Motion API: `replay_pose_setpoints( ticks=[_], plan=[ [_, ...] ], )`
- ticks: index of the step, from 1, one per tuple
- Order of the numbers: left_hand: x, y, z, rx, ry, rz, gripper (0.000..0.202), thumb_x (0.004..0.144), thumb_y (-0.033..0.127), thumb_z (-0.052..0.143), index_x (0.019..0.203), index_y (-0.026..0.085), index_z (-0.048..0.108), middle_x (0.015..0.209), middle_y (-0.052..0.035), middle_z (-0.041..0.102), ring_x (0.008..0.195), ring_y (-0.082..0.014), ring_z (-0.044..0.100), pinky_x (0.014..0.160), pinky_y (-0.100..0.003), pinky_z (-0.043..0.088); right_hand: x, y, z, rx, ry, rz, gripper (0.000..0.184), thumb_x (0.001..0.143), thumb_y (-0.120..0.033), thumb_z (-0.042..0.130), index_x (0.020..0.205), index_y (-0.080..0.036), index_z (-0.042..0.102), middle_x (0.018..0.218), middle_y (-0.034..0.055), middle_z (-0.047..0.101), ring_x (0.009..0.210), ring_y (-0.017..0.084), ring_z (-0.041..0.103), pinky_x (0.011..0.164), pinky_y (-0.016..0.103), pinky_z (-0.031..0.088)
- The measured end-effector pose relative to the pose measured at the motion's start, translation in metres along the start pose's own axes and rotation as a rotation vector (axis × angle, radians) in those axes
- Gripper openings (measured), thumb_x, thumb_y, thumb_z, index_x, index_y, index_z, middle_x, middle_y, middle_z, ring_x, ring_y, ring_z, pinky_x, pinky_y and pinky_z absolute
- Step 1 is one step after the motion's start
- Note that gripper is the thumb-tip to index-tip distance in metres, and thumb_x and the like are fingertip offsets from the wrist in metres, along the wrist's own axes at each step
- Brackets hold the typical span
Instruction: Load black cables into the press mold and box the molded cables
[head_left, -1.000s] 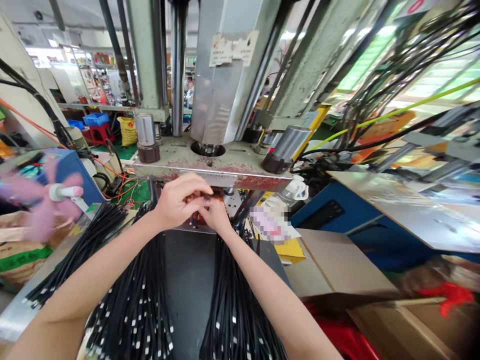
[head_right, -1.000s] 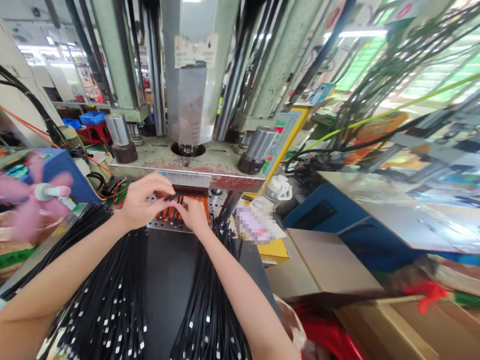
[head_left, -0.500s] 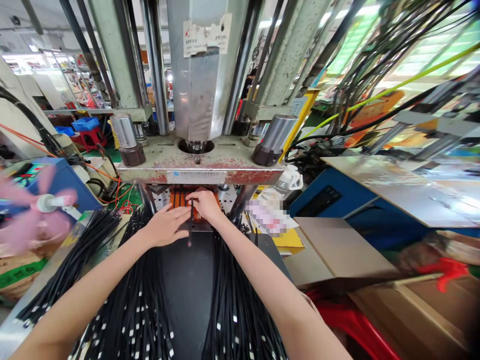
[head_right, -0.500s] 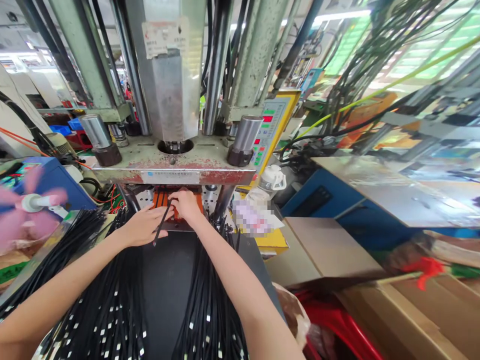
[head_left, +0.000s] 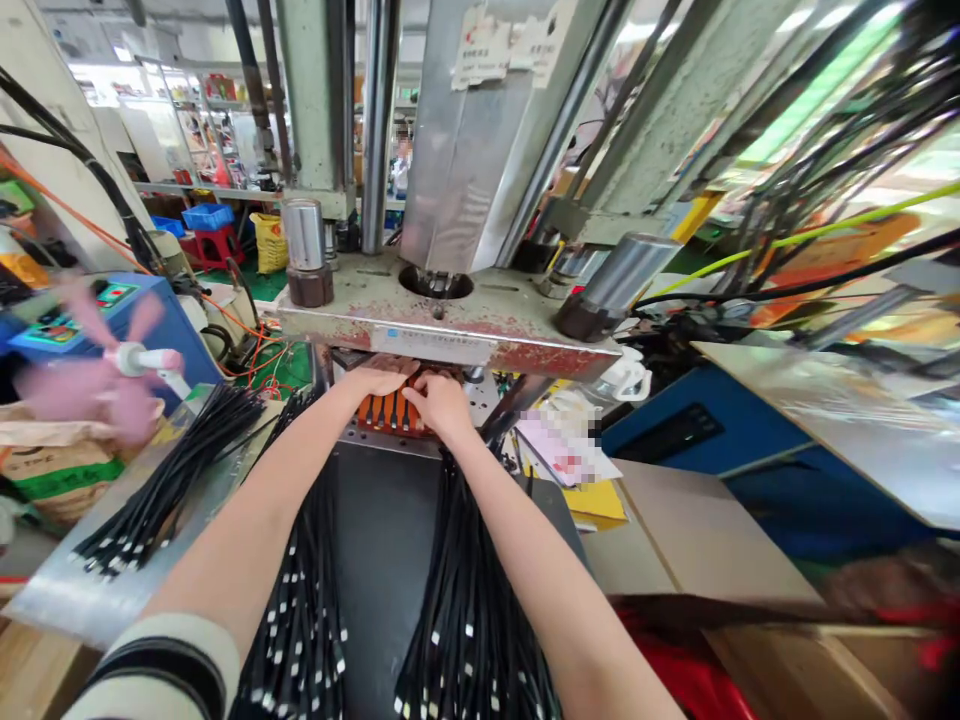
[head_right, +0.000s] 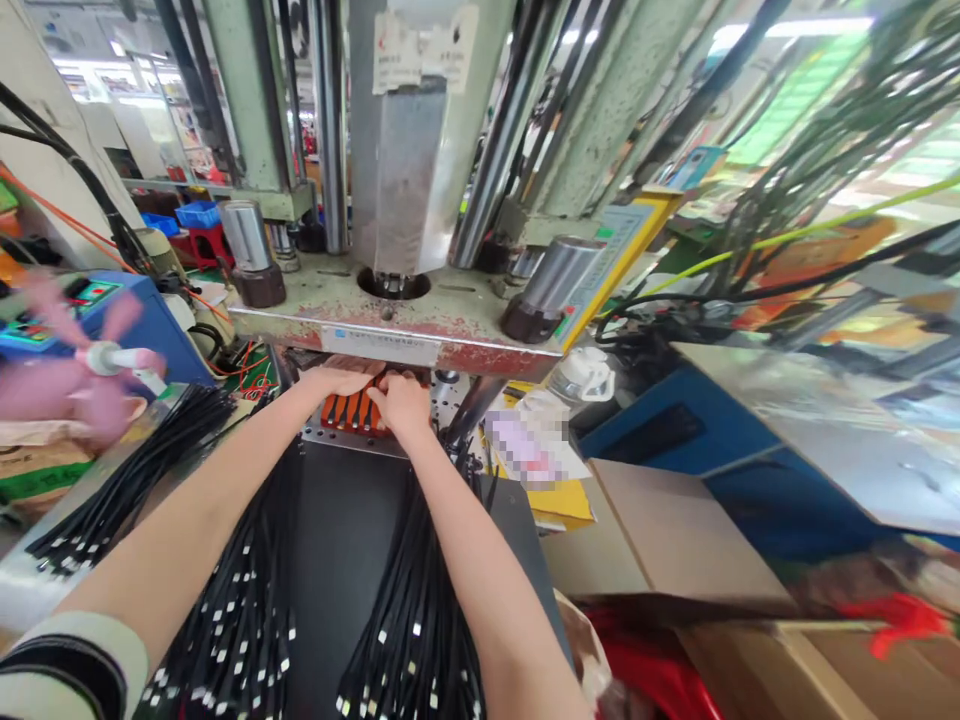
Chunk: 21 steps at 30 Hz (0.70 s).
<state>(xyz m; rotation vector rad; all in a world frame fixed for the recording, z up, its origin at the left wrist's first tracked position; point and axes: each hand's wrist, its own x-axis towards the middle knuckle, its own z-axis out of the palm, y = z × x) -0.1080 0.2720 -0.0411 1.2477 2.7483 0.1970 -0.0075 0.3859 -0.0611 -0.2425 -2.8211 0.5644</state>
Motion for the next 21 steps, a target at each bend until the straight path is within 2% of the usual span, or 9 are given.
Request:
replay_pose_setpoints(
  ticks=[2, 4, 6, 8, 11, 13, 15, 18, 21],
  plan=[
    [-0.02, -0.005, 0.003, -0.021, 0.02, 0.057, 0.055, 0.099, 0.042, 0.019, 0.143, 0.015, 0.038, 0.15, -0.0109, 0.039, 0.138, -0.0215, 0.035, 0.113, -0.038, 0.026, -0.017, 0.012, -0.005, -0.004, 0.051, -0.07, 0.016, 0.088, -0.032, 0.057, 0.088, -0.018, 0.066, 0.09, 0.0087, 0.067, 0.088, 0.021, 0.061, 0.078, 0.029, 0.041],
    [-0.057, -0.011, 0.007, -0.045, 0.091, 0.181, 0.051, 0.099, 0.041, 0.026, 0.143, 0.017, 0.038, 0.153, -0.0094, 0.034, 0.14, -0.0192, 0.031, 0.114, -0.036, 0.024, -0.046, 0.032, -0.009, -0.059, 0.108, -0.044, 0.022, 0.092, -0.033, 0.051, 0.087, -0.017, 0.064, 0.086, 0.0089, 0.067, 0.083, 0.021, 0.062, 0.074, 0.029, 0.041],
    [-0.106, -0.015, 0.012, -0.04, 0.172, 0.223, 0.041, 0.099, 0.035, 0.032, 0.129, 0.016, 0.053, 0.143, -0.0105, 0.047, 0.132, -0.0182, 0.042, 0.11, -0.033, 0.031, -0.08, 0.057, -0.012, -0.219, 0.072, 0.1, 0.031, 0.094, -0.041, 0.046, 0.088, -0.016, 0.064, 0.083, 0.0115, 0.068, 0.076, 0.024, 0.064, 0.064, 0.031, 0.04],
    [-0.156, -0.013, 0.016, 0.043, 0.19, 0.017, 0.034, 0.098, 0.031, 0.034, 0.105, 0.017, 0.064, 0.114, -0.0101, 0.064, 0.11, -0.0193, 0.058, 0.097, -0.032, 0.043, -0.108, 0.079, -0.011, -0.351, -0.111, 0.202, 0.038, 0.093, -0.048, 0.046, 0.085, -0.017, 0.065, 0.077, 0.0132, 0.068, 0.069, 0.028, 0.065, 0.058, 0.032, 0.038],
    [-0.208, -0.008, 0.025, 0.232, 0.055, -0.366, 0.03, 0.09, 0.041, 0.051, 0.091, 0.014, 0.064, 0.094, -0.013, 0.066, 0.092, -0.0264, 0.063, 0.077, -0.036, 0.05, -0.129, 0.095, -0.007, -0.34, -0.339, 0.218, 0.032, 0.091, -0.045, 0.05, 0.084, -0.019, 0.067, 0.073, 0.0116, 0.07, 0.071, 0.028, 0.067, 0.059, 0.032, 0.038],
    [-0.221, -0.007, 0.034, 0.271, -0.043, -0.499, 0.031, 0.089, 0.04, 0.053, 0.092, 0.012, 0.062, 0.092, -0.0155, 0.067, 0.087, -0.0289, 0.065, 0.07, -0.036, 0.049, -0.128, 0.096, -0.005, -0.289, -0.368, 0.219, 0.025, 0.09, -0.038, 0.05, 0.084, -0.02, 0.067, 0.076, 0.0104, 0.071, 0.076, 0.027, 0.069, 0.062, 0.031, 0.04],
    [-0.22, -0.013, 0.041, 0.207, -0.08, -0.516, 0.027, 0.091, 0.036, 0.048, 0.09, 0.013, 0.062, 0.087, -0.0143, 0.068, 0.082, -0.0276, 0.066, 0.068, -0.035, 0.048, -0.123, 0.093, -0.004, -0.289, -0.359, 0.247, 0.027, 0.091, -0.04, 0.049, 0.086, -0.02, 0.068, 0.081, 0.0115, 0.072, 0.079, 0.028, 0.069, 0.063, 0.032, 0.041],
    [-0.209, -0.03, 0.046, 0.017, 0.004, -0.447, 0.024, 0.089, 0.037, 0.05, 0.079, 0.017, 0.06, 0.075, -0.0071, 0.067, 0.074, -0.0217, 0.064, 0.065, -0.03, 0.044, -0.115, 0.086, -0.001, -0.317, -0.31, 0.259, 0.035, 0.088, -0.048, 0.053, 0.095, -0.017, 0.067, 0.084, 0.0152, 0.072, 0.082, 0.031, 0.069, 0.064, 0.034, 0.042],
    [-0.197, -0.043, 0.045, -0.126, 0.172, -0.374, 0.024, 0.087, 0.038, 0.055, 0.073, 0.018, 0.055, 0.062, -0.0003, 0.059, 0.061, -0.0159, 0.056, 0.061, -0.027, 0.038, -0.114, 0.084, 0.002, -0.231, -0.248, 0.266, 0.023, 0.084, -0.038, 0.059, 0.088, -0.017, 0.067, 0.081, 0.0125, 0.072, 0.079, 0.028, 0.069, 0.062, 0.031, 0.041]
  ],
)
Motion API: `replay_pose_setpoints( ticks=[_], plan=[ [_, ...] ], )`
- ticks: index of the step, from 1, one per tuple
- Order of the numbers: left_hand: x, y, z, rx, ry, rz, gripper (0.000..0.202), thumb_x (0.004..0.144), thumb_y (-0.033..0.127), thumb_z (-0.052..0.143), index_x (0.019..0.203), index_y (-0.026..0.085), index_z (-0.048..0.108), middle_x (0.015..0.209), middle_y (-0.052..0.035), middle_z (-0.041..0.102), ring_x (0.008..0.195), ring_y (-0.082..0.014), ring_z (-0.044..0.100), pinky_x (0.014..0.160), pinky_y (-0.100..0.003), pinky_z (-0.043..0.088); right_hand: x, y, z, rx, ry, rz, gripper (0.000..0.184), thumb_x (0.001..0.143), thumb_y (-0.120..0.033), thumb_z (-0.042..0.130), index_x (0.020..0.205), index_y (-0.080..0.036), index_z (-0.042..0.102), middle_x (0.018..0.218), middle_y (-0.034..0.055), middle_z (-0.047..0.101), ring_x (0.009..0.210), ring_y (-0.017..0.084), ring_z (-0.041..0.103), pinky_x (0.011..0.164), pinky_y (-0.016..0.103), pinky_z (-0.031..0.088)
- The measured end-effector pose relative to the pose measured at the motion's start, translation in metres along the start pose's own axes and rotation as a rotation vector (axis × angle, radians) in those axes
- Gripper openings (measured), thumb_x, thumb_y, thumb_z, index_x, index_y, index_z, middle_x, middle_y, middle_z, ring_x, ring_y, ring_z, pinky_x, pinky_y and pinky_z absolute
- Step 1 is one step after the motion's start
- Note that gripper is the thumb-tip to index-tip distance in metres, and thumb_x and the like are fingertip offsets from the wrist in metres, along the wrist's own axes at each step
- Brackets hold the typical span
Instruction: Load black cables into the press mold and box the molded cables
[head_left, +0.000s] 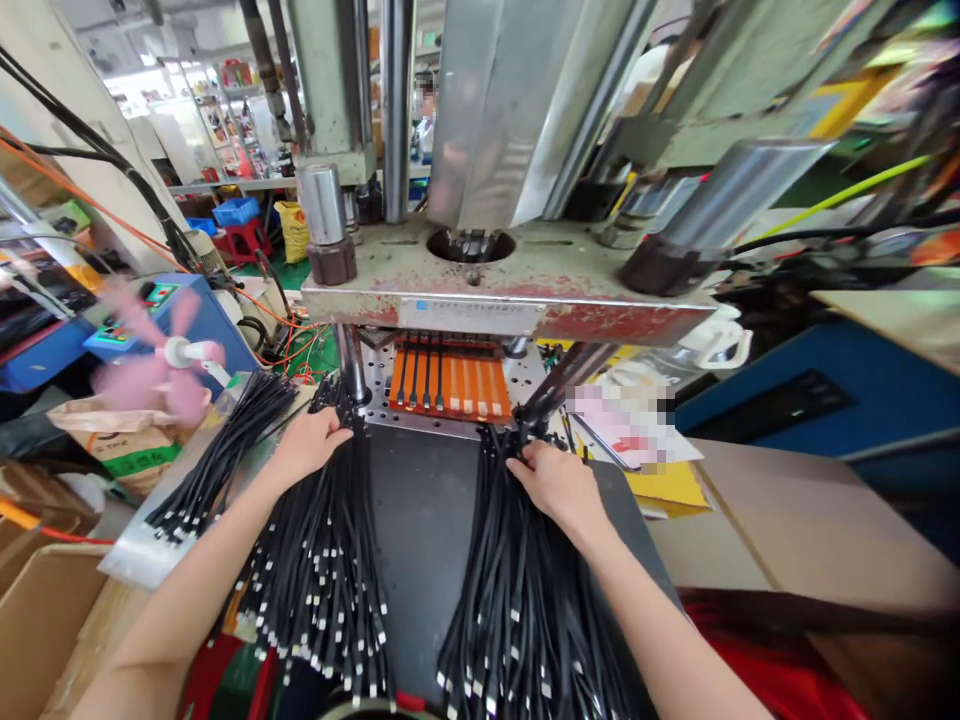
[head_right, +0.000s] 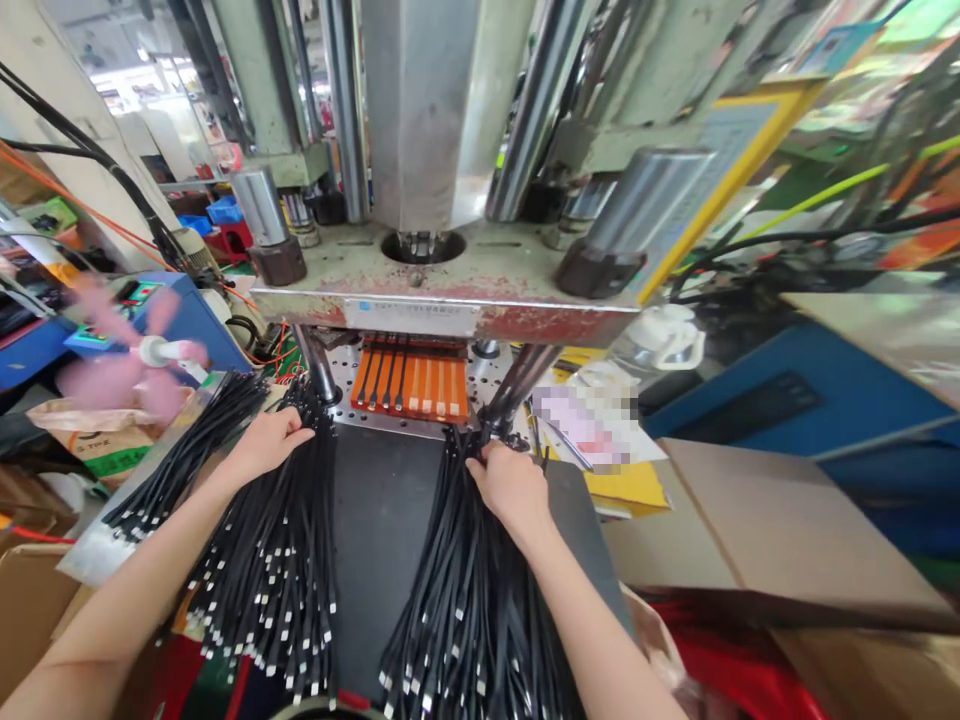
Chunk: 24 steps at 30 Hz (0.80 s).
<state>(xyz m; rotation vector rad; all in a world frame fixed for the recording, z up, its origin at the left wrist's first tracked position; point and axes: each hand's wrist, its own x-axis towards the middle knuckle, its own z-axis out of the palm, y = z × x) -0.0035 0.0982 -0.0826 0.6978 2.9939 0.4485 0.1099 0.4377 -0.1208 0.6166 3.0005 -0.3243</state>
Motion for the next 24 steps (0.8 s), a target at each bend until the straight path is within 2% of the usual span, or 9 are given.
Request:
replay_pose_setpoints(
  ticks=[3, 6, 8, 10, 14, 17, 20, 24],
  plan=[
    [0.007, 0.013, -0.006, -0.243, 0.059, 0.111, 0.024, 0.085, 0.036, 0.058, 0.071, 0.018, 0.053, 0.057, 0.0045, 0.051, 0.054, -0.0111, 0.048, 0.057, -0.023, 0.034, -0.009, -0.002, -0.006, 0.209, 0.115, 0.006, 0.02, 0.086, -0.034, 0.054, 0.075, -0.02, 0.064, 0.069, 0.0063, 0.069, 0.069, 0.023, 0.067, 0.06, 0.028, 0.039],
    [0.01, 0.049, -0.021, -0.58, 0.015, 0.223, 0.018, 0.083, 0.033, 0.058, 0.077, 0.016, 0.059, 0.063, 0.0042, 0.056, 0.058, -0.009, 0.05, 0.057, -0.02, 0.037, -0.031, -0.014, -0.026, 0.482, 0.207, -0.17, 0.026, 0.09, -0.037, 0.048, 0.075, -0.02, 0.06, 0.064, 0.0029, 0.065, 0.063, 0.019, 0.064, 0.06, 0.026, 0.04],
    [0.01, 0.081, -0.035, -0.733, -0.027, 0.286, 0.019, 0.084, 0.032, 0.057, 0.083, 0.015, 0.064, 0.068, 0.0025, 0.059, 0.061, -0.0085, 0.052, 0.058, -0.019, 0.039, -0.047, -0.029, -0.042, 0.662, 0.156, -0.356, 0.029, 0.093, -0.038, 0.043, 0.079, -0.02, 0.061, 0.066, 0.0013, 0.065, 0.062, 0.016, 0.062, 0.061, 0.024, 0.042],
    [0.012, 0.112, -0.049, -0.836, -0.072, 0.322, 0.023, 0.086, 0.034, 0.055, 0.088, 0.014, 0.067, 0.067, 0.0018, 0.059, 0.057, -0.0072, 0.051, 0.053, -0.018, 0.039, -0.057, -0.047, -0.056, 0.793, 0.097, -0.481, 0.029, 0.095, -0.037, 0.042, 0.083, -0.02, 0.062, 0.067, 0.0001, 0.064, 0.058, 0.013, 0.059, 0.059, 0.022, 0.041],
    [0.019, 0.154, -0.066, -1.044, -0.198, 0.309, 0.03, 0.083, 0.037, 0.058, 0.098, 0.013, 0.067, 0.059, 0.0026, 0.057, 0.045, -0.0061, 0.048, 0.043, -0.017, 0.04, -0.056, -0.07, -0.068, 0.985, 0.095, -0.513, 0.028, 0.095, -0.035, 0.042, 0.08, -0.018, 0.06, 0.067, -0.001, 0.062, 0.051, 0.01, 0.051, 0.052, 0.02, 0.038],
    [0.028, 0.167, -0.068, -1.134, -0.198, 0.289, 0.031, 0.078, 0.036, 0.064, 0.097, 0.011, 0.067, 0.054, 0.0031, 0.056, 0.045, -0.0072, 0.052, 0.044, -0.017, 0.046, -0.049, -0.075, -0.068, 1.008, 0.156, -0.519, 0.032, 0.095, -0.034, 0.043, 0.071, -0.018, 0.056, 0.063, -0.0016, 0.057, 0.051, 0.009, 0.048, 0.053, 0.021, 0.037],
    [0.035, 0.17, -0.068, -1.173, -0.174, 0.296, 0.033, 0.075, 0.037, 0.068, 0.094, 0.01, 0.068, 0.05, 0.0031, 0.056, 0.042, -0.0077, 0.053, 0.042, -0.018, 0.048, -0.047, -0.077, -0.067, 0.986, 0.204, -0.533, 0.033, 0.095, -0.034, 0.043, 0.067, -0.018, 0.053, 0.059, -0.0022, 0.053, 0.053, 0.01, 0.048, 0.054, 0.022, 0.036],
    [0.042, 0.172, -0.068, -1.202, -0.161, 0.307, 0.032, 0.068, 0.039, 0.075, 0.079, 0.01, 0.065, 0.048, 0.0026, 0.057, 0.038, -0.0075, 0.052, 0.039, -0.018, 0.047, -0.052, -0.08, -0.059, 0.931, 0.189, -0.598, 0.022, 0.094, -0.029, 0.045, 0.082, -0.018, 0.058, 0.072, 0.0, 0.059, 0.065, 0.013, 0.054, 0.063, 0.023, 0.04]
  ],
)
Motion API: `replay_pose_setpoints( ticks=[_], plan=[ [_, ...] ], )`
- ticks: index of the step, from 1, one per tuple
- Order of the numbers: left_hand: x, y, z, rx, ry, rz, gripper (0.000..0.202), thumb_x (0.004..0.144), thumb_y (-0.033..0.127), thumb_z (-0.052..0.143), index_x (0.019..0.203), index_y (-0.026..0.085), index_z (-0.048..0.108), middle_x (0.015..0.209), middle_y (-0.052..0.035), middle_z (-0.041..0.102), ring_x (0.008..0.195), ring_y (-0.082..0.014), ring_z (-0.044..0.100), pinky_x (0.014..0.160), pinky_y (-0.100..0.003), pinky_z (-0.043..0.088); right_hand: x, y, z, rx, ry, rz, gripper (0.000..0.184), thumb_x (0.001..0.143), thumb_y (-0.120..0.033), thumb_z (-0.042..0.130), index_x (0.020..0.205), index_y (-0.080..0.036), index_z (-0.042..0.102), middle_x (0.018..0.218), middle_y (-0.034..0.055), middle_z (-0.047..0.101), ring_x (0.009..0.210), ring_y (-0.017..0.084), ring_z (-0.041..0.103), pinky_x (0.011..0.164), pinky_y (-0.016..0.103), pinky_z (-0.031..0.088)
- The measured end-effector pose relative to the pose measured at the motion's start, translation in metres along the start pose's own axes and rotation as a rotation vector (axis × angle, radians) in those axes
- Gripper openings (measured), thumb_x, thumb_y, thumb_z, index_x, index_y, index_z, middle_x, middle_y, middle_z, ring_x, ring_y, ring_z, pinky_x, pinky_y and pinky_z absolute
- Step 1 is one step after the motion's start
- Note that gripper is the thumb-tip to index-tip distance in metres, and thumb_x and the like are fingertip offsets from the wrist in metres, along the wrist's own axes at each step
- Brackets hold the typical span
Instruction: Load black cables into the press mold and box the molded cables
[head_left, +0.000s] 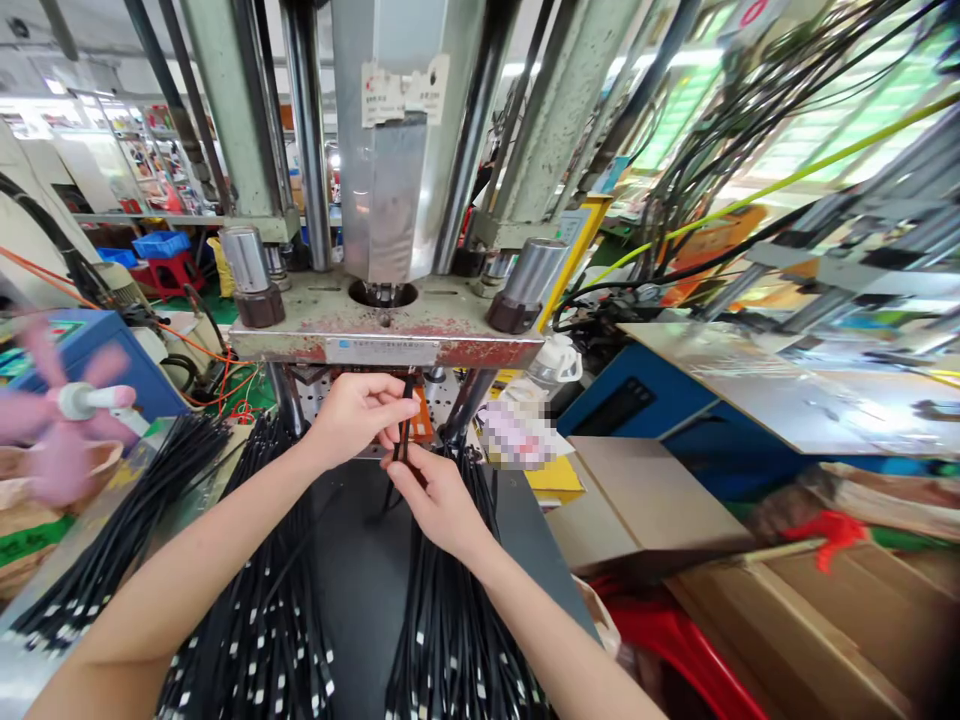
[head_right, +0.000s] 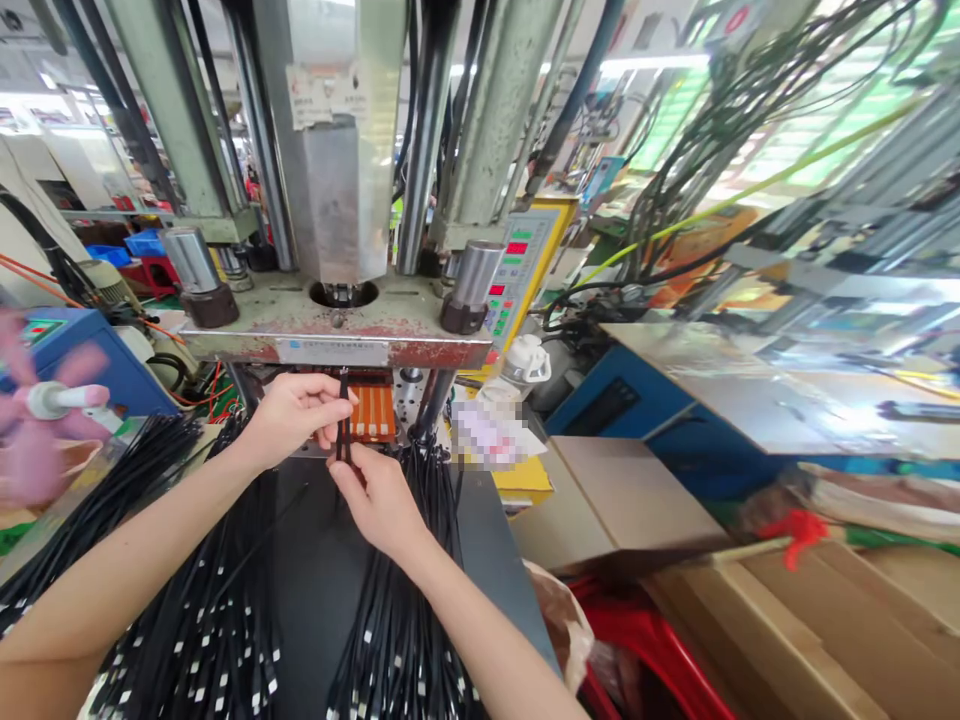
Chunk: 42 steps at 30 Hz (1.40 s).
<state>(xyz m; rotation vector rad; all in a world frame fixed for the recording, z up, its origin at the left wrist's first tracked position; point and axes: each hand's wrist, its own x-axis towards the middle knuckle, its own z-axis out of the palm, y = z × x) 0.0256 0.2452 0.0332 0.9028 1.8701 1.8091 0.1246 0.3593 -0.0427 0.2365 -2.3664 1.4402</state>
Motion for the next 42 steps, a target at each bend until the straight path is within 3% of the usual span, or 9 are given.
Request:
replay_pose_setpoints(
  ticks=[6, 12, 16, 19, 22, 28, 33, 37, 42],
  plan=[
    [0.017, 0.01, -0.002, 0.093, 0.141, 0.269, 0.031, 0.071, 0.039, 0.074, 0.069, 0.014, 0.057, 0.051, 0.0041, 0.055, 0.04, -0.0074, 0.053, 0.04, -0.017, 0.045, -0.001, 0.024, 0.013, -0.157, -0.124, 0.044, 0.011, 0.086, -0.018, 0.054, 0.088, -0.019, 0.064, 0.072, 0.0001, 0.064, 0.064, 0.014, 0.058, 0.065, 0.025, 0.042],
    [0.023, 0.005, -0.009, 0.424, 0.128, 0.751, 0.019, 0.073, 0.03, 0.074, 0.077, 0.016, 0.062, 0.074, -0.0001, 0.062, 0.062, -0.0089, 0.058, 0.056, -0.021, 0.048, 0.068, 0.068, -0.005, -0.273, 0.132, 0.107, 0.016, 0.081, -0.026, 0.061, 0.069, -0.016, 0.067, 0.054, -0.0009, 0.061, 0.052, 0.014, 0.054, 0.056, 0.024, 0.039],
    [0.018, -0.047, -0.024, 0.63, 0.1, 0.503, 0.026, 0.078, 0.02, 0.068, 0.101, 0.015, 0.057, 0.083, -0.0023, 0.065, 0.065, -0.0108, 0.061, 0.059, -0.023, 0.051, 0.107, 0.09, -0.015, -0.22, 0.153, 0.173, 0.016, 0.081, -0.026, 0.059, 0.077, -0.015, 0.07, 0.057, -0.001, 0.062, 0.054, 0.014, 0.057, 0.054, 0.022, 0.04],
    [0.012, -0.087, -0.037, 0.992, -0.237, 0.438, 0.026, 0.086, 0.012, 0.055, 0.111, 0.016, 0.059, 0.112, -0.0092, 0.068, 0.103, -0.0186, 0.064, 0.091, -0.036, 0.051, 0.115, 0.099, -0.016, -0.196, 0.111, 0.201, 0.014, 0.081, -0.023, 0.06, 0.082, -0.016, 0.072, 0.055, -0.0015, 0.063, 0.056, 0.014, 0.062, 0.059, 0.022, 0.044],
    [0.002, -0.106, -0.04, 1.256, -0.432, 0.458, 0.042, 0.091, 0.011, 0.046, 0.132, 0.016, 0.049, 0.143, -0.0124, 0.049, 0.133, -0.0226, 0.044, 0.112, -0.048, 0.032, 0.113, 0.1, -0.015, -0.199, 0.073, 0.19, 0.013, 0.082, -0.019, 0.06, 0.08, -0.018, 0.072, 0.062, -0.0002, 0.068, 0.061, 0.015, 0.065, 0.066, 0.023, 0.048],
    [0.001, -0.098, -0.029, 1.416, -0.393, 0.375, 0.052, 0.095, 0.042, 0.043, 0.14, 0.016, 0.042, 0.148, -0.0132, 0.042, 0.137, -0.0247, 0.038, 0.116, -0.052, 0.019, 0.116, 0.094, -0.016, -0.458, 0.027, 0.148, 0.019, 0.079, -0.015, 0.064, 0.095, -0.019, 0.074, 0.09, 0.0063, 0.074, 0.083, 0.019, 0.067, 0.081, 0.027, 0.047],
    [0.051, -0.094, -0.032, 1.369, -0.394, 0.128, 0.059, 0.098, 0.05, 0.019, 0.147, 0.02, 0.031, 0.154, -0.0088, 0.03, 0.141, -0.0234, 0.03, 0.116, -0.058, 0.003, 0.113, 0.094, -0.017, -0.665, 0.152, 0.272, 0.019, 0.086, -0.021, 0.056, 0.092, -0.015, 0.072, 0.09, 0.0128, 0.071, 0.088, 0.023, 0.065, 0.082, 0.033, 0.045],
    [0.099, -0.103, -0.036, 1.325, -0.304, -0.115, 0.06, 0.097, 0.052, 0.017, 0.145, 0.023, 0.036, 0.152, -0.0076, 0.036, 0.138, -0.0255, 0.035, 0.116, -0.051, 0.012, 0.1, 0.088, -0.018, -0.56, 0.036, 0.292, 0.007, 0.073, -0.027, 0.071, 0.075, -0.021, 0.069, 0.077, 0.0035, 0.068, 0.078, 0.019, 0.063, 0.073, 0.028, 0.044],
    [0.135, -0.106, -0.032, 1.295, -0.226, -0.174, 0.062, 0.097, 0.05, 0.017, 0.143, 0.016, 0.039, 0.146, -0.0131, 0.044, 0.135, -0.0257, 0.039, 0.113, -0.043, 0.023, 0.11, 0.088, -0.008, -0.582, 0.166, 0.407, 0.02, 0.074, -0.039, 0.07, 0.068, -0.02, 0.066, 0.073, 0.0049, 0.065, 0.078, 0.02, 0.061, 0.073, 0.03, 0.044]
  ],
)
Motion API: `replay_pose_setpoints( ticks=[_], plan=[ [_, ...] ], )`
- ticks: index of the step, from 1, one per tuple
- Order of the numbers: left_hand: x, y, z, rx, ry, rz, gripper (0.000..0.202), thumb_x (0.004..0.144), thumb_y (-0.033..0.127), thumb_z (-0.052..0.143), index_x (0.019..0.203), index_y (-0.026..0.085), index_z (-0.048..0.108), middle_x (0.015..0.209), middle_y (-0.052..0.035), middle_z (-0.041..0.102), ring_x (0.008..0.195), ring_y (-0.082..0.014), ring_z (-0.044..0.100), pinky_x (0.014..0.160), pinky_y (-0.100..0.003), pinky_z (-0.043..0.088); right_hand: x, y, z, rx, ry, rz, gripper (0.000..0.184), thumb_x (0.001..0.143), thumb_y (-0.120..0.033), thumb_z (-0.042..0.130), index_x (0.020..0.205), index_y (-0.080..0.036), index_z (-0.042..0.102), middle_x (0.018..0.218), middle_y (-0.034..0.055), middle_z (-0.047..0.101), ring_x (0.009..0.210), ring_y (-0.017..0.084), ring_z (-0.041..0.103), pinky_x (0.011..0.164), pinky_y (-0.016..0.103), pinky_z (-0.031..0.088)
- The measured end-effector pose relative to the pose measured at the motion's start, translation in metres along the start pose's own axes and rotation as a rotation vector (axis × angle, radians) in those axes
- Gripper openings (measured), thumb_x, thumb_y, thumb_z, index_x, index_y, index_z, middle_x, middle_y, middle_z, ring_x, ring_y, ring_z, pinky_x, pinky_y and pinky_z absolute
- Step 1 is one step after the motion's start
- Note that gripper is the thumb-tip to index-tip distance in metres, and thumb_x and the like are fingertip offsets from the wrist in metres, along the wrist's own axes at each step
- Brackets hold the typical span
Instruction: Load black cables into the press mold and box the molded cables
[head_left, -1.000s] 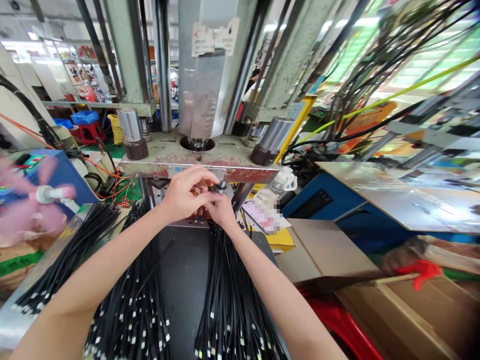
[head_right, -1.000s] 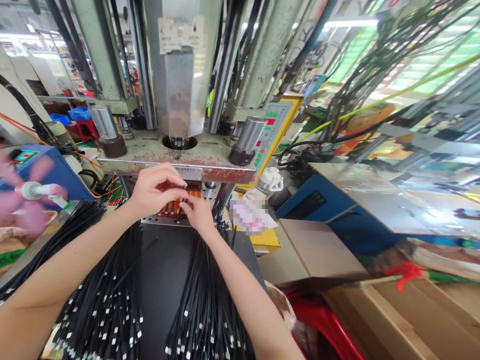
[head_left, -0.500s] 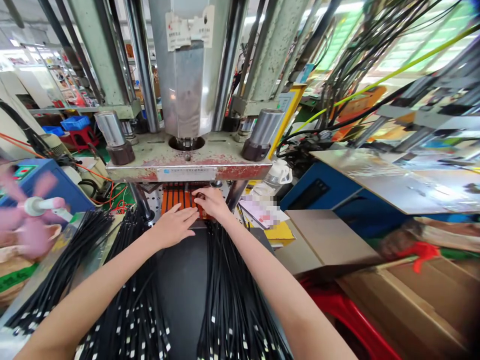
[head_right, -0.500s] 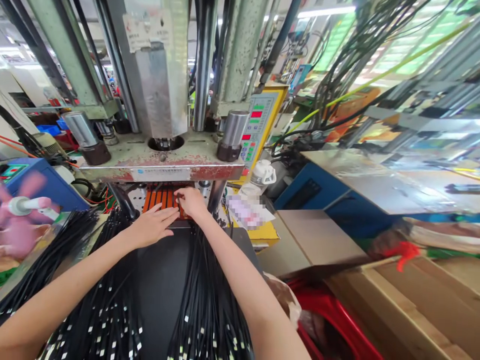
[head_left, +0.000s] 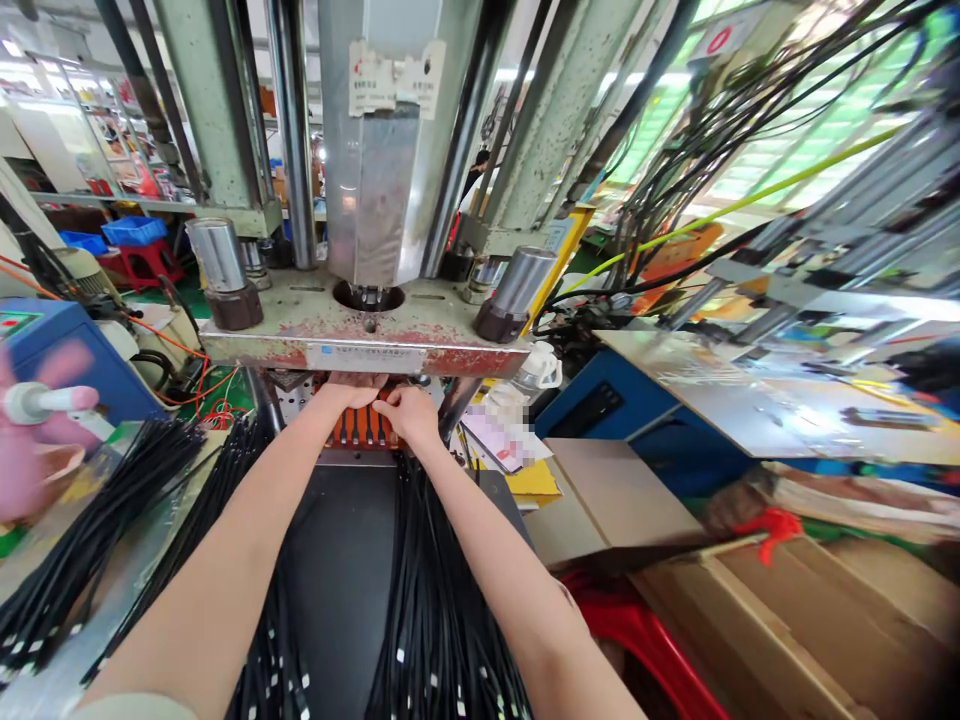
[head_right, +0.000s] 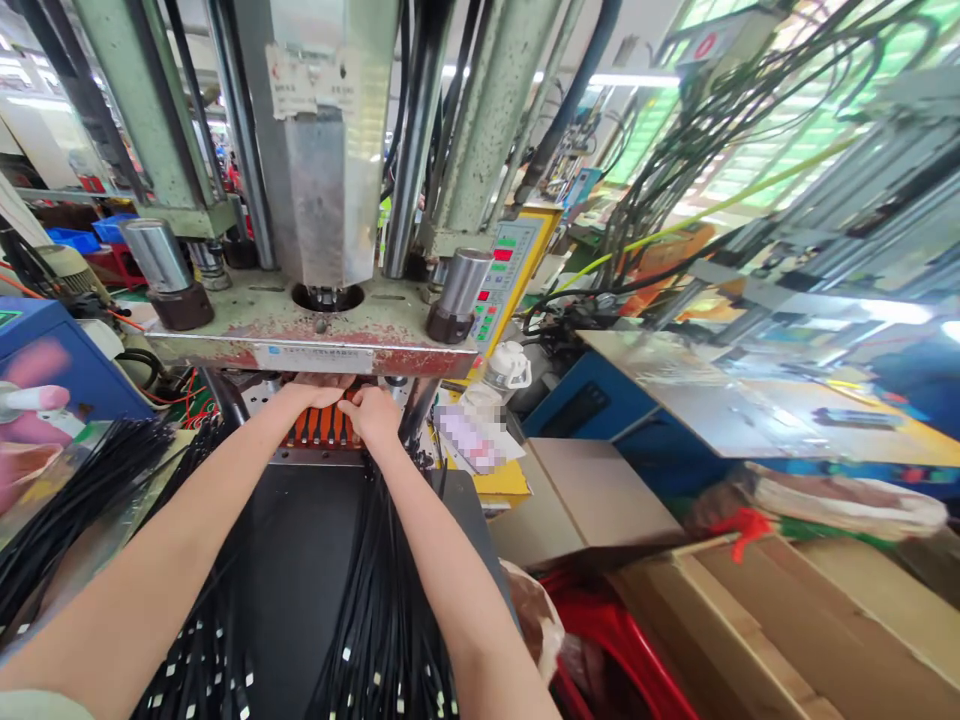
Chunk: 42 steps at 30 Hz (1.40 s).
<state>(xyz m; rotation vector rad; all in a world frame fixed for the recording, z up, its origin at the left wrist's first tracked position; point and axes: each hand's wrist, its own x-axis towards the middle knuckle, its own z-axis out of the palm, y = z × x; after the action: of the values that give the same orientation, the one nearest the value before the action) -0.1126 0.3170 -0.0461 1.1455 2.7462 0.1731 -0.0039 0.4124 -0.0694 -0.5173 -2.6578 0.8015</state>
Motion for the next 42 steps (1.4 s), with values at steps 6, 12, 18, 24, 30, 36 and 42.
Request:
replay_pose_setpoints(
  ticks=[6, 12, 18, 24, 30, 36, 42],
  plan=[
    [-0.06, 0.0, -0.001, 0.009, 0.122, 0.138, 0.057, 0.098, 0.046, 0.02, 0.141, 0.015, 0.04, 0.143, -0.0129, 0.048, 0.13, -0.0244, 0.044, 0.11, -0.041, 0.028, -0.037, 0.045, -0.027, 0.214, 0.055, -0.165, 0.024, 0.086, -0.038, 0.055, 0.092, -0.018, 0.065, 0.081, 0.0042, 0.068, 0.073, 0.016, 0.062, 0.071, 0.027, 0.045],
    [-0.196, -0.004, 0.044, 0.226, 0.155, 0.058, 0.039, 0.093, 0.042, 0.04, 0.092, 0.014, 0.067, 0.092, -0.0148, 0.067, 0.09, -0.0277, 0.064, 0.075, -0.037, 0.048, -0.13, 0.135, -0.061, -0.315, -0.058, 0.207, 0.04, 0.087, -0.048, 0.051, 0.059, -0.02, 0.061, 0.059, 0.0105, 0.063, 0.06, 0.024, 0.061, 0.056, 0.032, 0.037],
    [-0.213, -0.01, 0.052, -0.012, -0.1, -0.056, 0.018, 0.089, 0.024, 0.046, 0.085, 0.017, 0.062, 0.087, -0.0077, 0.069, 0.077, -0.0223, 0.065, 0.066, -0.031, 0.044, -0.144, 0.142, -0.052, -0.054, -0.135, 0.173, 0.032, 0.082, -0.043, 0.049, 0.057, -0.022, 0.056, 0.055, 0.0028, 0.061, 0.055, 0.02, 0.059, 0.054, 0.029, 0.037],
    [-0.193, 0.017, 0.003, -0.657, 0.183, 0.141, 0.021, 0.088, 0.035, 0.05, 0.081, 0.018, 0.059, 0.068, 0.0019, 0.061, 0.06, -0.0111, 0.054, 0.059, -0.022, 0.04, -0.143, 0.086, -0.062, 0.268, -0.01, -0.037, 0.024, 0.088, -0.043, 0.049, 0.083, -0.021, 0.057, 0.067, 0.003, 0.066, 0.058, 0.018, 0.06, 0.056, 0.027, 0.042],
    [-0.179, 0.05, -0.02, -1.041, 0.3, 0.229, 0.021, 0.089, 0.035, 0.054, 0.096, 0.017, 0.063, 0.081, -0.0009, 0.065, 0.068, -0.0099, 0.06, 0.063, -0.02, 0.046, -0.143, 0.021, -0.071, 0.486, 0.001, -0.26, 0.017, 0.092, -0.034, 0.048, 0.09, -0.021, 0.058, 0.067, 0.0004, 0.064, 0.06, 0.014, 0.059, 0.055, 0.023, 0.042],
    [-0.166, 0.065, -0.034, -1.225, 0.266, 0.258, 0.029, 0.083, 0.042, 0.06, 0.09, 0.014, 0.065, 0.071, 0.0008, 0.056, 0.051, -0.007, 0.055, 0.05, -0.02, 0.049, -0.128, -0.001, -0.067, 0.637, -0.002, -0.35, 0.018, 0.094, -0.034, 0.046, 0.087, -0.021, 0.055, 0.065, -0.0019, 0.058, 0.057, 0.012, 0.053, 0.056, 0.023, 0.041],
    [-0.154, 0.074, -0.047, -1.268, 0.279, 0.254, 0.029, 0.074, 0.041, 0.07, 0.078, 0.013, 0.063, 0.055, 0.004, 0.053, 0.042, -0.0068, 0.052, 0.042, -0.018, 0.048, -0.131, -0.012, -0.065, 0.525, -0.038, -0.463, 0.018, 0.095, -0.028, 0.042, 0.094, -0.021, 0.059, 0.085, 0.0039, 0.064, 0.078, 0.016, 0.06, 0.072, 0.026, 0.045]
  ],
)
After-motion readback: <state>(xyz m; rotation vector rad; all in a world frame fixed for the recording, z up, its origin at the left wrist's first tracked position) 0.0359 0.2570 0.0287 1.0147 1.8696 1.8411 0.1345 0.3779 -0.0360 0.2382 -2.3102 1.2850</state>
